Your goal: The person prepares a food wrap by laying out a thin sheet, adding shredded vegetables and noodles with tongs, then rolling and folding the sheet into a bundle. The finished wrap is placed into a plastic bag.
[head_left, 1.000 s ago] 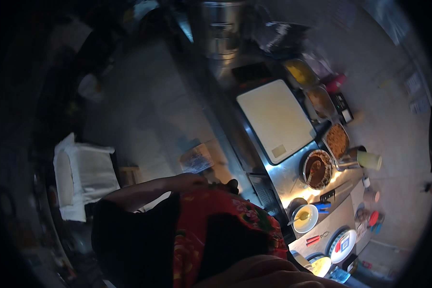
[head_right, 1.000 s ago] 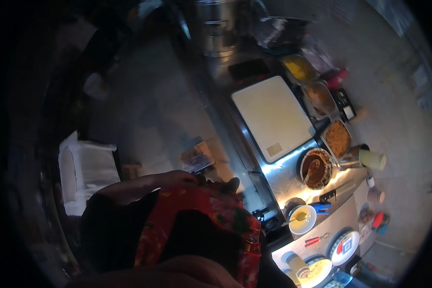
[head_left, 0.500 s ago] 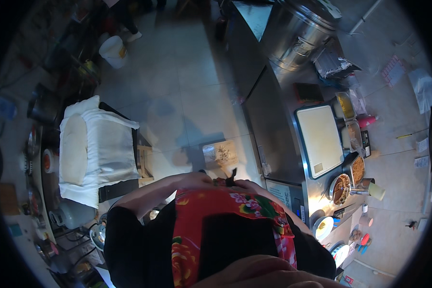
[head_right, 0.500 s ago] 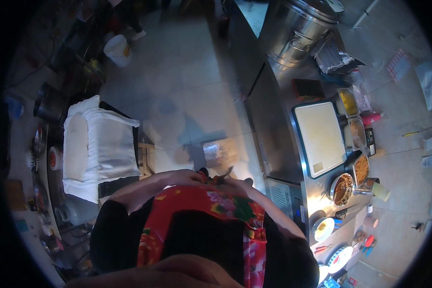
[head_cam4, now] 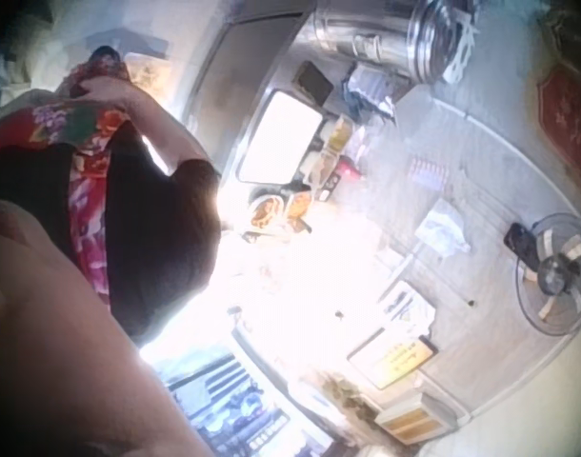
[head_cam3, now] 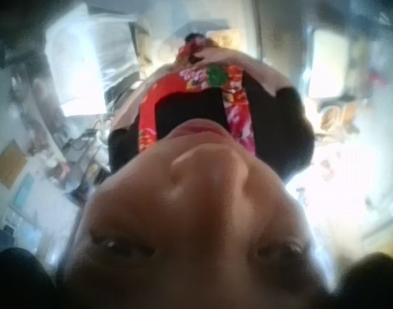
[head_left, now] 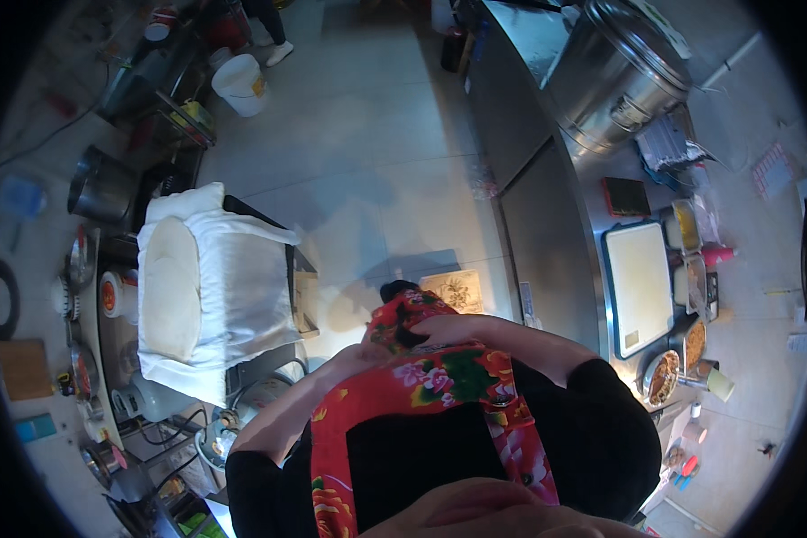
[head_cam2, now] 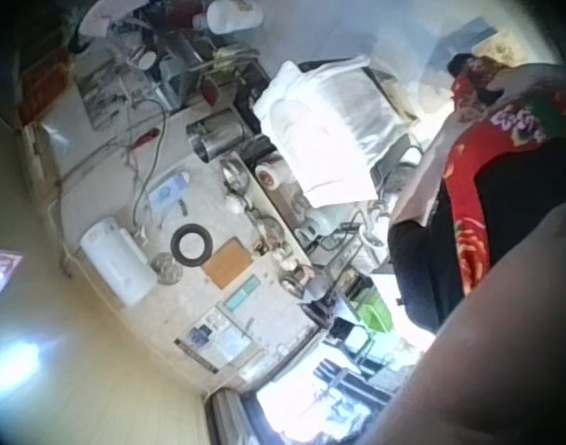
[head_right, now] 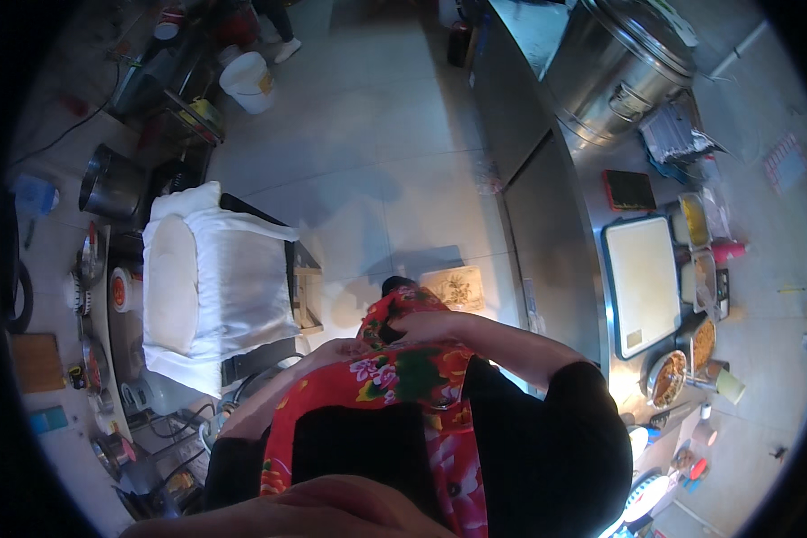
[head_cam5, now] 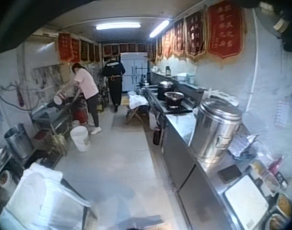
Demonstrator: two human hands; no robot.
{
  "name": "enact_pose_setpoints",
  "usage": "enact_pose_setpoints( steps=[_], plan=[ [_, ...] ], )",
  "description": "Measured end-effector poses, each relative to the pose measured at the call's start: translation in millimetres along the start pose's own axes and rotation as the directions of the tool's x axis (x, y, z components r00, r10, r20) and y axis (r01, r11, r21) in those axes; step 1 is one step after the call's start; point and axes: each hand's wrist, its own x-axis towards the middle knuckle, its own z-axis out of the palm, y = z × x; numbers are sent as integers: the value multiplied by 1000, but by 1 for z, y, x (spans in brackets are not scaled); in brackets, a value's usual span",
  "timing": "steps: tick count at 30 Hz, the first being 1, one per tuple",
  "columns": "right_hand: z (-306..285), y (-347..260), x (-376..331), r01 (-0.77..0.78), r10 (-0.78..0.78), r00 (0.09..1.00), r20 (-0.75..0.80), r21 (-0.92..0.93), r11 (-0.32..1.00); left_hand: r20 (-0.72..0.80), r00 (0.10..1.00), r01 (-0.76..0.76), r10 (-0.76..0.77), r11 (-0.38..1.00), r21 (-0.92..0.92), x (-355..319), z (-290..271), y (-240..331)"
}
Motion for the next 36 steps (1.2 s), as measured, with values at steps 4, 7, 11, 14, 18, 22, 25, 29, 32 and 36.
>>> enact_pose_setpoints(
  steps=[4,7,11,14,18,22,25,29,32,36],
  plan=[
    [-51,-2,35,-1,49,979,199,-236,972,-117,992,43,-39,999,30,9,-28,12],
    [-97,8,60,20,34,963,268,-196,980,-135,989,-42,58,992,115,46,-60,25],
    [-166,28,77,112,-112,994,-9,-31,993,-137,983,42,-123,875,-482,106,-125,67],
    [-230,43,90,69,-89,981,-175,-118,991,19,990,-124,139,934,-334,158,-179,119],
    [-307,49,89,210,-184,937,-296,60,976,-35,971,-215,237,928,305,205,-220,210],
    [-362,57,80,76,56,968,-243,498,864,-25,996,-88,89,995,43,245,-236,299],
    [-393,57,80,71,140,934,-327,556,828,120,988,-137,98,913,383,262,-249,355],
    [-434,63,80,2,243,864,-441,485,875,246,962,-240,122,807,539,307,-265,419],
    [-463,67,79,127,298,786,-541,614,779,422,891,-399,165,728,557,351,-282,462],
    [-505,67,96,488,280,608,-743,628,606,537,844,-391,5,692,608,416,-314,528]
  ],
)
